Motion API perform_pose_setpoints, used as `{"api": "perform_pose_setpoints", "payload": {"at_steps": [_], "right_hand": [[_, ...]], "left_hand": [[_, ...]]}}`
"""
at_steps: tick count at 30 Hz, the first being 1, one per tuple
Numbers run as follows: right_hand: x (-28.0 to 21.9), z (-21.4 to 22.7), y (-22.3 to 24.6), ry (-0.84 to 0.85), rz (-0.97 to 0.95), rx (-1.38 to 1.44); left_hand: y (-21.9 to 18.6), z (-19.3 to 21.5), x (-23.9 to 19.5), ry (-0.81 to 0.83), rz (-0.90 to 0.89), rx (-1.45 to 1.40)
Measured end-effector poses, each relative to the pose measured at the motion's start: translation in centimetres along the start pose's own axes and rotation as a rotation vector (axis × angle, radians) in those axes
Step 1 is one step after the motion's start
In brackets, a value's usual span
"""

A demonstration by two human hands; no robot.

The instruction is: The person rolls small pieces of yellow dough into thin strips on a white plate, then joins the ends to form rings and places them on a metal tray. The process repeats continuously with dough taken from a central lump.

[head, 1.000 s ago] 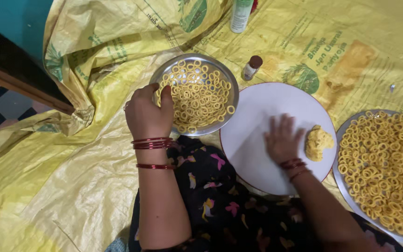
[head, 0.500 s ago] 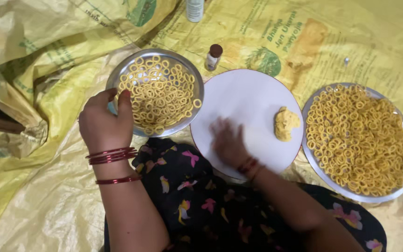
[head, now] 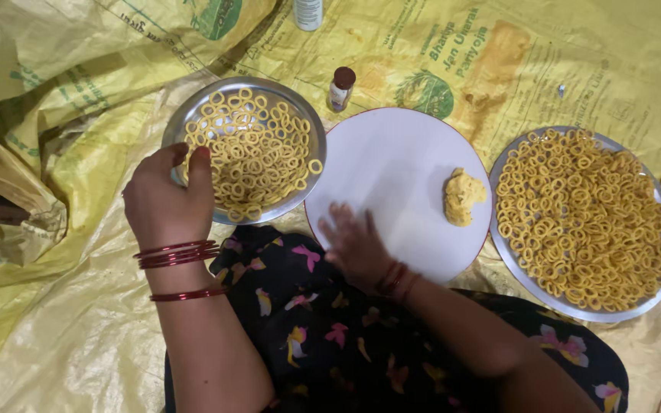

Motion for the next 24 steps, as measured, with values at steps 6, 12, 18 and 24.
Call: {"api": "perform_pose_setpoints", "payload": {"at_steps": [6, 12, 18, 24], "right_hand": [[1.0, -0.3, -5.9, -0.016, -0.187, -0.176], [-2.1, 1.4, -13.9, -0.070, -0.361, -0.168], [-0.4, 1.1, -7.9, 0.069, -0.188, -0.255], [-0.2, 3.0, 2.4, -0.002, 0.086, 0.087]], "left_hand": [[0.4, 0.3, -0.1, -0.010, 0.021, -0.034], [0.8, -0.6, 0.3, 0.000, 0.043, -0.073], [0.9, -1.2, 0.5, 0.026, 0.045, -0.046], [1.6, -1.7, 0.6, 0.067, 0.158, -0.061]]}}
Point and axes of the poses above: each hand's wrist, its own x-axis towards the middle knuckle, its own z-axis out of the back of the hand, y = z × x, the point moved 1 cm from there along x, towards the middle knuckle, and after that the axes turned 4 degrees about z, right-handed, at the moved point
